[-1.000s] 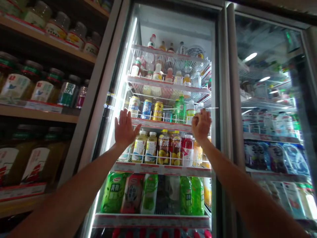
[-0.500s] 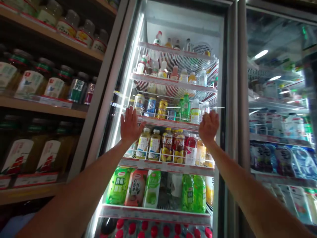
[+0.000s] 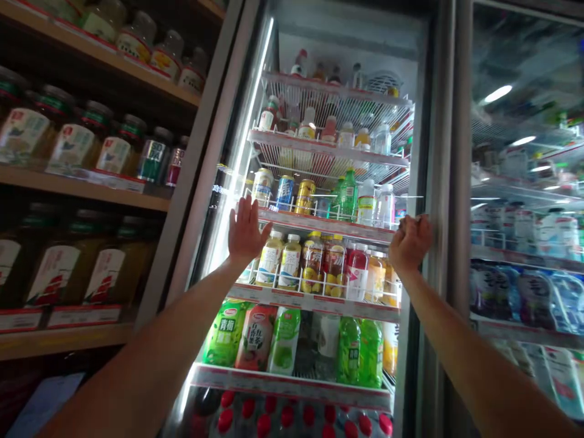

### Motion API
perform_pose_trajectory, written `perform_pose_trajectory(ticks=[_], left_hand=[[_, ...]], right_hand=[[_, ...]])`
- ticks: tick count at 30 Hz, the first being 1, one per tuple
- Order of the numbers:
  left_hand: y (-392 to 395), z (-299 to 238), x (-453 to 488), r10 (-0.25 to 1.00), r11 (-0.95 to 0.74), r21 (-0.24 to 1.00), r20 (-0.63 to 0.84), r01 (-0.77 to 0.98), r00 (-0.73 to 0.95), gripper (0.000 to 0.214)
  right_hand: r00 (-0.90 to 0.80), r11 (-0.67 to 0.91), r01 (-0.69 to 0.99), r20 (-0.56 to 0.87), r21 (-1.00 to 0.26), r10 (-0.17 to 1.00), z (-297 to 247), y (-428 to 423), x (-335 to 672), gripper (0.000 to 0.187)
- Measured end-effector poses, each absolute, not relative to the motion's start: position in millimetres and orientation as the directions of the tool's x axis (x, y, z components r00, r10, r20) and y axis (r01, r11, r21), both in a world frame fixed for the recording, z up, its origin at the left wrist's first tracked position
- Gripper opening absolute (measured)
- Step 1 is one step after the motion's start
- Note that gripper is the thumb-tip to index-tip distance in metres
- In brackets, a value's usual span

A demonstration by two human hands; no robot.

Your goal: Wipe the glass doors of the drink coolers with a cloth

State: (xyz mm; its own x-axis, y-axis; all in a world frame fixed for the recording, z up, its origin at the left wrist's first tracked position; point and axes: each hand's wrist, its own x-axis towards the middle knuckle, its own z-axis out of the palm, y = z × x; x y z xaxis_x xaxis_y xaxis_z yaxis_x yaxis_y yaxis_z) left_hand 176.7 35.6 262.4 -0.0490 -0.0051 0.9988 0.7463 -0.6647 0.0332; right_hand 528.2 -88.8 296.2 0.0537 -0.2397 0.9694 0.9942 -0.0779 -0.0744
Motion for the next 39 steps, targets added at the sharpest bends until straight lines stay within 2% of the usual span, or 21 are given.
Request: perform_pose_trajectory(ticks=[2,3,5,7,9,11,14,15,17,19,21,24,26,28,31,32,33,35,37,39], left_hand=[[36,263,177,-0.004,-0.665,0.035,0.999,0.746,-0.050,0.071],[36,263,177,-0.006,-0.663,0.031,0.999,0.748,-0.048,0.072],[37,263,176,-0.009,-0.656,0.022,0.999,0.754,-0.038,0.072],[38,259,174,-0.007,-0.648,0.013,1.000,0.761,-0.023,0.072],[38,253,173,-0.005,-0.648,0.002,1.000,0.762,-0.007,0.071],[38,247,172,-0.008,-0.648,-0.008,1.000,0.762,0.005,0.069],[38,242,172,-0.008,-0.635,-0.008,1.000,0.772,0.004,0.067],[37,241,172,-0.006,-0.630,-0.006,1.000,0.776,0.003,0.067],[37,241,173,-0.004,-0.629,-0.004,1.000,0.778,0.002,0.067],[37,242,173,-0.004,-0.636,-0.005,1.000,0.771,0.003,0.066],[37,242,172,-0.006,-0.646,-0.006,1.000,0.763,0.003,0.066],[37,241,171,-0.006,-0.652,-0.010,1.000,0.758,0.008,0.066],[37,239,170,-0.007,-0.649,-0.018,1.000,0.761,0.018,0.066],[38,238,170,-0.007,-0.647,-0.021,1.000,0.762,0.021,0.066],[38,236,171,-0.012,-0.645,-0.014,1.000,0.764,0.008,0.064],[37,236,171,-0.015,-0.643,-0.014,1.000,0.766,0.006,0.064],[37,236,171,-0.018,-0.640,-0.014,1.000,0.768,0.003,0.064],[37,236,171,-0.022,-0.637,-0.018,1.000,0.771,0.005,0.063],[36,237,171,-0.020,-0.638,-0.022,1.000,0.769,0.012,0.063],[37,237,170,-0.015,-0.642,-0.023,1.000,0.766,0.017,0.063]], right_hand=[[0.053,-0.064,0.995,0.966,-0.071,-0.251,291,-80,508,0.042],[0.013,-0.057,0.998,0.973,-0.027,-0.229,285,-74,491,0.042],[-0.175,-0.023,0.985,0.978,0.173,-0.114,266,-65,453,0.043],[-0.391,0.015,0.921,0.920,0.390,0.034,247,-62,428,0.044],[-0.452,0.018,0.892,0.887,0.453,0.092,237,-67,431,0.044],[-0.333,-0.031,0.942,0.942,0.334,0.034,237,-78,459,0.041],[-0.014,-0.077,0.997,0.986,0.001,-0.163,252,-90,511,0.039],[0.053,-0.070,0.995,0.976,-0.070,-0.211,256,-91,520,0.039],[0.080,-0.044,0.995,0.966,-0.093,-0.246,260,-88,517,0.039],[-0.021,-0.015,1.000,0.982,0.019,-0.187,252,-79,490,0.040],[-0.181,0.022,0.983,0.980,0.183,-0.077,236,-70,452,0.041],[-0.446,0.083,0.895,0.890,0.439,0.099,215,-66,420,0.044],[-0.495,0.070,0.869,0.857,0.490,0.140,215,-70,429,0.043],[-0.371,-0.011,0.928,0.926,0.373,0.070,228,-77,456,0.041],[-0.038,-0.086,0.996,0.985,0.024,-0.169,257,-81,490,0.041],[0.026,-0.080,0.996,0.975,-0.045,-0.220,263,-80,492,0.042],[0.045,-0.069,0.996,0.971,-0.063,-0.237,265,-78,488,0.043],[-0.055,-0.047,0.998,0.984,0.048,-0.167,257,-72,465,0.045],[-0.281,-0.005,0.960,0.960,0.281,-0.004,235,-66,435,0.048],[-0.490,0.059,0.872,0.862,0.486,0.133,215,-64,415,0.048]])
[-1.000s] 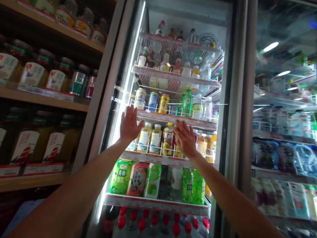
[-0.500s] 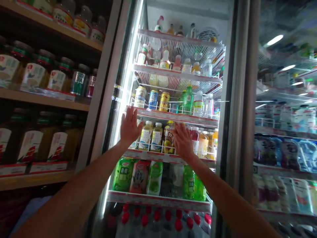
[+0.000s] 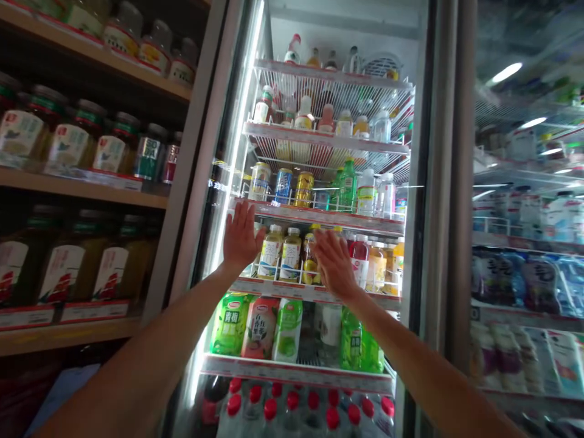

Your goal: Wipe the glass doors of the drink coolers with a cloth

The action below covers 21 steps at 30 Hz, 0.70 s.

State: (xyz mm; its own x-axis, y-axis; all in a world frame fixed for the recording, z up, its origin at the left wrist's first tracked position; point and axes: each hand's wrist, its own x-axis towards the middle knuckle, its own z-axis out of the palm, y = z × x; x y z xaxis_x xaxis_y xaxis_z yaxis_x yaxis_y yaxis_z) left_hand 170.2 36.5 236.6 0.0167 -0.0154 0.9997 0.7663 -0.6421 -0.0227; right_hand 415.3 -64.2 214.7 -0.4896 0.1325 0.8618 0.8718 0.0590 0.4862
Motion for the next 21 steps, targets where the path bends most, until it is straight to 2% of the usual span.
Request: perform_pose_trajectory(ticks=[2,3,4,7,9,11,14,16,18,19,21], left_hand=[[37,236,170,-0.011,-0.645,-0.017,1.000,0.764,0.013,0.063],[37,235,170,-0.010,-0.646,-0.014,1.000,0.763,0.010,0.062],[38,234,170,-0.011,-0.648,-0.014,1.000,0.762,0.009,0.062],[39,233,171,-0.023,-0.647,-0.016,1.000,0.762,0.002,0.061],[39,233,172,-0.034,-0.640,-0.020,0.999,0.768,-0.002,0.061],[40,233,173,-0.042,-0.632,-0.021,0.999,0.775,-0.007,0.061],[39,225,173,-0.048,-0.622,-0.023,0.999,0.783,-0.009,0.059],[38,214,173,-0.053,-0.615,-0.043,0.998,0.788,0.013,0.058],[37,203,172,-0.054,-0.610,-0.074,0.997,0.789,0.052,0.058],[36,199,172,-0.054,-0.609,-0.087,0.996,0.789,0.068,0.059],[36,192,171,-0.056,-0.607,-0.104,0.995,0.788,0.088,0.059]], right_hand=[[-0.556,0.080,0.830,0.812,0.552,0.178,208,-67,417,0.046],[-0.524,0.059,0.851,0.836,0.522,0.164,211,-69,425,0.045],[-0.448,0.023,0.893,0.886,0.449,0.123,218,-72,436,0.044],[-0.110,-0.051,0.993,0.989,0.106,-0.094,249,-76,469,0.042],[-0.008,-0.039,0.999,0.984,0.002,-0.179,260,-75,472,0.043],[-0.089,-0.023,0.996,0.986,0.087,-0.139,253,-71,457,0.044],[-0.382,0.020,0.924,0.923,0.381,0.057,224,-68,427,0.045],[-0.521,0.050,0.853,0.842,0.520,0.141,209,-70,423,0.043],[-0.514,0.025,0.857,0.849,0.515,0.120,209,-75,439,0.041],[-0.449,-0.008,0.893,0.891,0.450,0.064,215,-77,452,0.040],[-0.237,-0.061,0.971,0.968,0.232,-0.089,230,-80,480,0.040]])
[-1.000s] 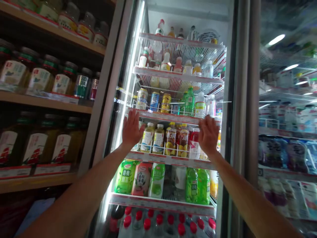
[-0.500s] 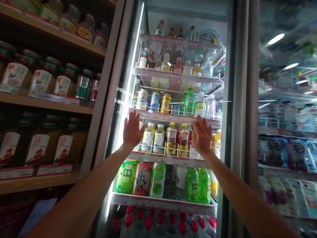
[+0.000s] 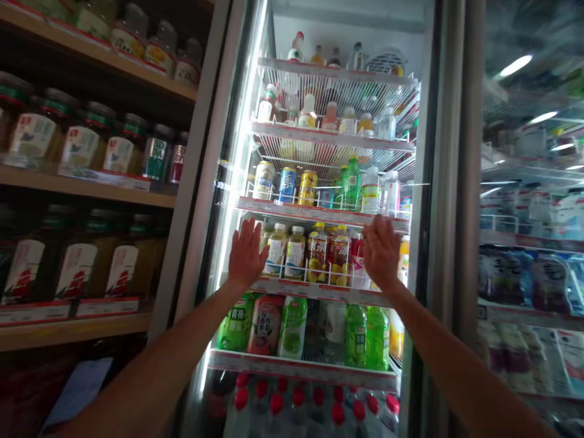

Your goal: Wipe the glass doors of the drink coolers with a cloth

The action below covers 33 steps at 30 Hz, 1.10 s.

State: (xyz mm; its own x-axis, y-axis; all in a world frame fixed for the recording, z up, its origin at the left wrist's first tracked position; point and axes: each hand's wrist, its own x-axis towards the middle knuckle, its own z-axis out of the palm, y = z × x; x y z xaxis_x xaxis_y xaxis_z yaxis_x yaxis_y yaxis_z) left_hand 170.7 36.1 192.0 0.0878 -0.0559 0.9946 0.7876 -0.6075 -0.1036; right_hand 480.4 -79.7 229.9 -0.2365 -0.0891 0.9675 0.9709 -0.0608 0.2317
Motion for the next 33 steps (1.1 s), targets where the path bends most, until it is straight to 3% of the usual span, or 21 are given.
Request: perform_pose_trajectory(ticks=[2,4,6,9,11,12,16,18,20,23,25,27,31,33], left_hand=[[37,190,170,-0.067,-0.605,-0.109,0.994,0.788,0.086,0.059],[37,190,171,-0.082,-0.599,-0.113,0.993,0.793,0.079,0.059],[38,191,171,-0.092,-0.591,-0.119,0.993,0.798,0.080,0.059],[39,191,171,-0.091,-0.591,-0.119,0.993,0.798,0.081,0.059],[39,191,171,-0.082,-0.595,-0.112,0.994,0.796,0.078,0.059],[39,191,170,-0.079,-0.597,-0.110,0.994,0.794,0.079,0.059],[38,191,171,-0.074,-0.602,-0.103,0.995,0.792,0.074,0.059],[38,191,171,-0.071,-0.600,-0.098,0.995,0.794,0.070,0.059],[38,192,171,-0.067,-0.595,-0.098,0.995,0.798,0.072,0.059],[38,191,171,-0.068,-0.594,-0.099,0.995,0.798,0.073,0.058],[38,191,170,-0.073,-0.597,-0.102,0.995,0.796,0.073,0.058],[39,191,170,-0.081,-0.597,-0.109,0.994,0.795,0.075,0.059],[38,191,171,-0.110,-0.583,-0.129,0.991,0.802,0.079,0.059],[38,190,171,-0.128,-0.575,-0.140,0.988,0.806,0.080,0.060]], right_hand=[[-0.052,-0.058,0.997,0.975,0.041,-0.214,241,-80,496,0.041],[-0.013,-0.028,1.000,0.972,0.006,-0.235,240,-79,489,0.043],[-0.136,-0.001,0.991,0.980,0.137,-0.146,225,-77,468,0.043],[-0.462,0.064,0.887,0.883,0.457,0.082,195,-78,445,0.043],[-0.519,0.059,0.855,0.847,0.516,0.116,186,-83,455,0.042],[-0.469,0.025,0.883,0.880,0.468,0.078,187,-86,468,0.041],[-0.064,-0.074,0.996,0.980,0.051,-0.190,207,-94,521,0.041],[-0.023,-0.061,0.998,0.975,0.010,-0.222,209,-92,519,0.042],[-0.119,-0.034,0.993,0.979,0.115,-0.163,200,-88,495,0.043],[-0.368,0.036,0.929,0.930,0.367,0.015,178,-82,457,0.044],[-0.448,0.057,0.894,0.891,0.444,0.073,173,-83,454,0.045],[-0.377,0.015,0.926,0.926,0.376,0.027,182,-86,472,0.044],[-0.011,-0.066,0.998,0.972,-0.004,-0.233,218,-88,512,0.041],[0.024,-0.051,0.998,0.964,-0.039,-0.266,227,-82,503,0.042]])
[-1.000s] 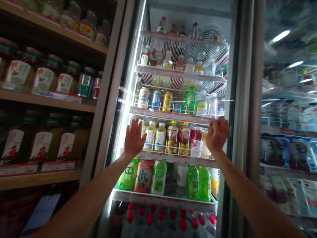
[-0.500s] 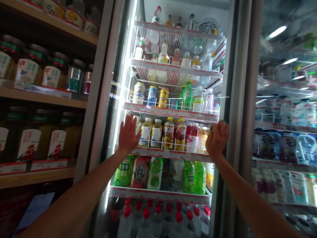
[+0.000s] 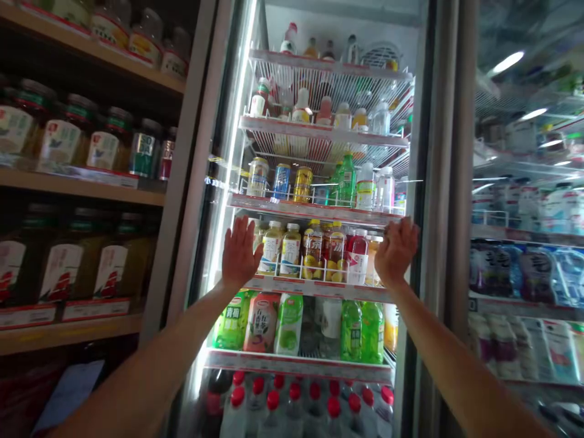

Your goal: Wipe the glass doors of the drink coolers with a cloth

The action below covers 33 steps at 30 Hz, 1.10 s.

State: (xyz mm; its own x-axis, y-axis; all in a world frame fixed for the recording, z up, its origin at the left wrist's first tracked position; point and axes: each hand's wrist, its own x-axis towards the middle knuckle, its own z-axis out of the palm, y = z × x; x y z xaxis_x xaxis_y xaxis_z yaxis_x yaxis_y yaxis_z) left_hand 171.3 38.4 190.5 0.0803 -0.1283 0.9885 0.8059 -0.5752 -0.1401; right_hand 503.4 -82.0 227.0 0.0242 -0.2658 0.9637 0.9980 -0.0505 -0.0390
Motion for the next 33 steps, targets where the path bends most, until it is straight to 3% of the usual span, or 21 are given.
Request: perform_pose_trajectory(ticks=[2,5,7,9,13,15,18,20,22,24,27,30,33], left_hand=[[38,190,171,-0.133,-0.572,-0.145,0.988,0.807,0.083,0.060],[38,190,170,-0.118,-0.574,-0.140,0.989,0.806,0.088,0.060],[37,190,170,-0.106,-0.576,-0.132,0.991,0.806,0.086,0.059],[37,190,170,-0.091,-0.578,-0.124,0.992,0.807,0.087,0.059],[37,190,171,-0.063,-0.578,-0.103,0.995,0.810,0.081,0.059],[37,190,171,-0.065,-0.580,-0.096,0.995,0.809,0.071,0.059],[36,190,171,-0.073,-0.597,-0.098,0.995,0.796,0.067,0.058],[36,190,170,-0.074,-0.607,-0.101,0.995,0.788,0.071,0.058],[36,191,170,-0.072,-0.603,-0.103,0.995,0.791,0.075,0.057],[36,191,170,-0.072,-0.589,-0.104,0.994,0.801,0.076,0.057],[36,190,169,-0.066,-0.586,-0.102,0.995,0.804,0.078,0.056],[33,190,170,-0.081,-0.592,-0.103,0.994,0.799,0.069,0.054],[30,201,173,-0.087,-0.588,-0.058,0.996,0.807,0.008,0.050]], right_hand=[[-0.085,-0.025,0.996,0.979,0.082,-0.187,223,-74,475,0.044],[-0.368,0.030,0.929,0.929,0.368,0.030,209,-67,432,0.047],[-0.458,0.044,0.889,0.882,0.456,0.113,209,-69,426,0.048],[-0.382,-0.001,0.924,0.921,0.383,0.082,221,-73,441,0.047],[0.008,-0.073,0.997,0.986,-0.021,-0.169,260,-76,477,0.042],[0.036,-0.044,0.998,0.979,-0.046,-0.202,264,-72,470,0.044],[-0.254,0.010,0.967,0.966,0.255,-0.041,240,-63,431,0.049],[-0.488,0.057,0.873,0.866,0.485,0.107,219,-60,408,0.052],[-0.584,0.069,0.811,0.792,0.582,0.179,209,-61,402,0.052],[-0.517,0.013,0.854,0.845,0.520,0.140,216,-66,418,0.049],[-0.229,-0.080,0.971,0.972,0.224,-0.059,251,-74,462,0.044],[-0.002,-0.081,0.997,0.971,-0.017,-0.238,286,-74,490,0.043],[-0.007,-0.053,0.999,0.960,-0.008,-0.281,301,-61,468,0.044]])
